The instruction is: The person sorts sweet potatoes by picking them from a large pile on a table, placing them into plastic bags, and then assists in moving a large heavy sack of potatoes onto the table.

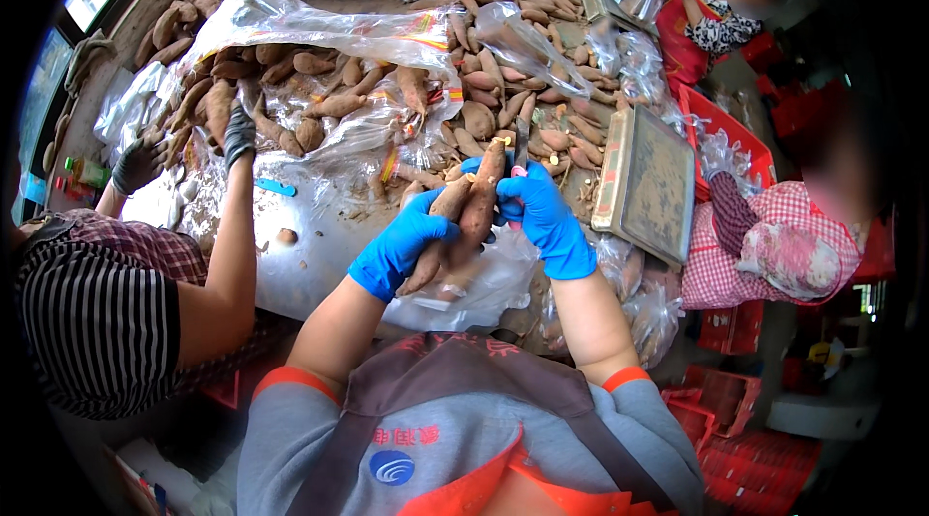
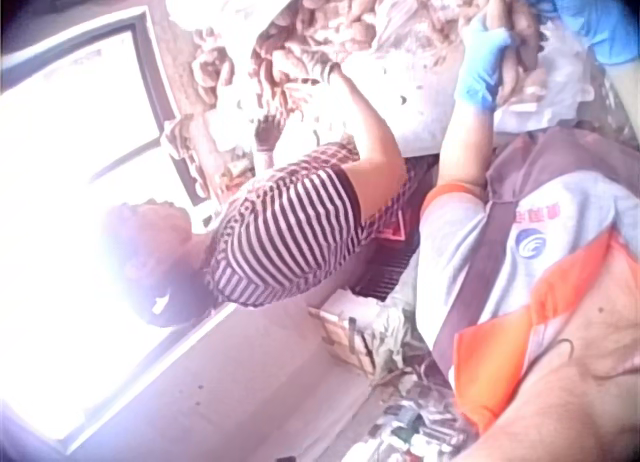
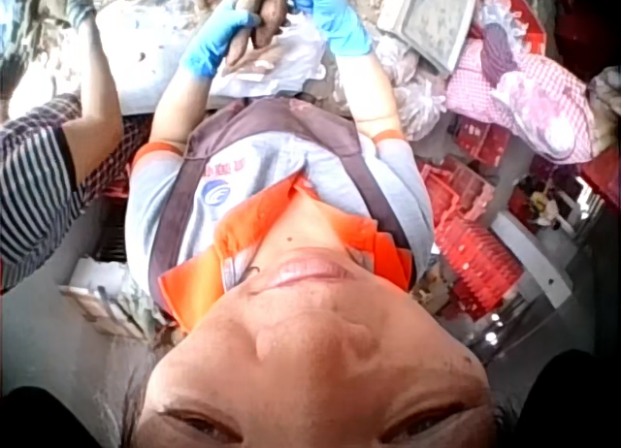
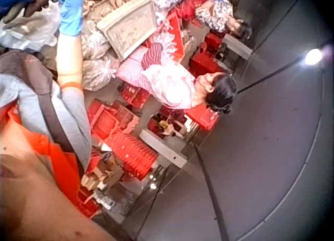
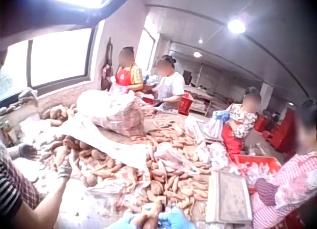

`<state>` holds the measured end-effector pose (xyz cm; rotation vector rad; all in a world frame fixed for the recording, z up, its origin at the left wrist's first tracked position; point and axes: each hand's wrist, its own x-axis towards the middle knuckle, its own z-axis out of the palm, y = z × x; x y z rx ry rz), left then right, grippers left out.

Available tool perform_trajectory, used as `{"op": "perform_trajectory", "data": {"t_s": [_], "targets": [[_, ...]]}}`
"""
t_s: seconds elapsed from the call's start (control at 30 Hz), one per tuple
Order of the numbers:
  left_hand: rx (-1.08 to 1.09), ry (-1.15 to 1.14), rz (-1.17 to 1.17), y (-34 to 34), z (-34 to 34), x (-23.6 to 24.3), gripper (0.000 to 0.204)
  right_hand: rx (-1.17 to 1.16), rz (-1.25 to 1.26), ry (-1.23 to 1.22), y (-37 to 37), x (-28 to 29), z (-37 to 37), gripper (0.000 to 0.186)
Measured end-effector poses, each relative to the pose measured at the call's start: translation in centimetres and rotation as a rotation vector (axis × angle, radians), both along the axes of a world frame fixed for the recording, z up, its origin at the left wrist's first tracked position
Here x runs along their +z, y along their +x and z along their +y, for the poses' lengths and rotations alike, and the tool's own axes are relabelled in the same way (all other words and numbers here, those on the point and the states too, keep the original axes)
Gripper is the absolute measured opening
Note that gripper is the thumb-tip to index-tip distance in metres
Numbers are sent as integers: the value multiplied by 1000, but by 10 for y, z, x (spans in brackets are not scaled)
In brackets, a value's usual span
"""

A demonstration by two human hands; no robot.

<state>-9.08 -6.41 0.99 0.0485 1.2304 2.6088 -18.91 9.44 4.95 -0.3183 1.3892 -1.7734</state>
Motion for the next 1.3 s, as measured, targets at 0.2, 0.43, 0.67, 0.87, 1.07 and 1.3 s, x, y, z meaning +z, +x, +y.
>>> {"op": "perform_trajectory", "data": {"t_s": [0.2,0.43,0.67,0.87,1.07,1.3], "targets": [[-27,395,-122,8,6,18,62,-141,78,131,8,6,-7,30],[160,-2,-51,-5,-10,-2,61,-487,164,55,-6,-36,-10,27],[-88,121,-14,3,5,-2,70,-588,356,173,-13,-52,-17,39],[-51,613,-52,12,6,6,67,-523,476,266,-39,-19,44,33],[285,616,14,17,-31,-5,73,-501,699,217,2,-19,97,53],[318,727,-14,23,-18,3,71,-357,956,542,75,-38,51,69]]}}
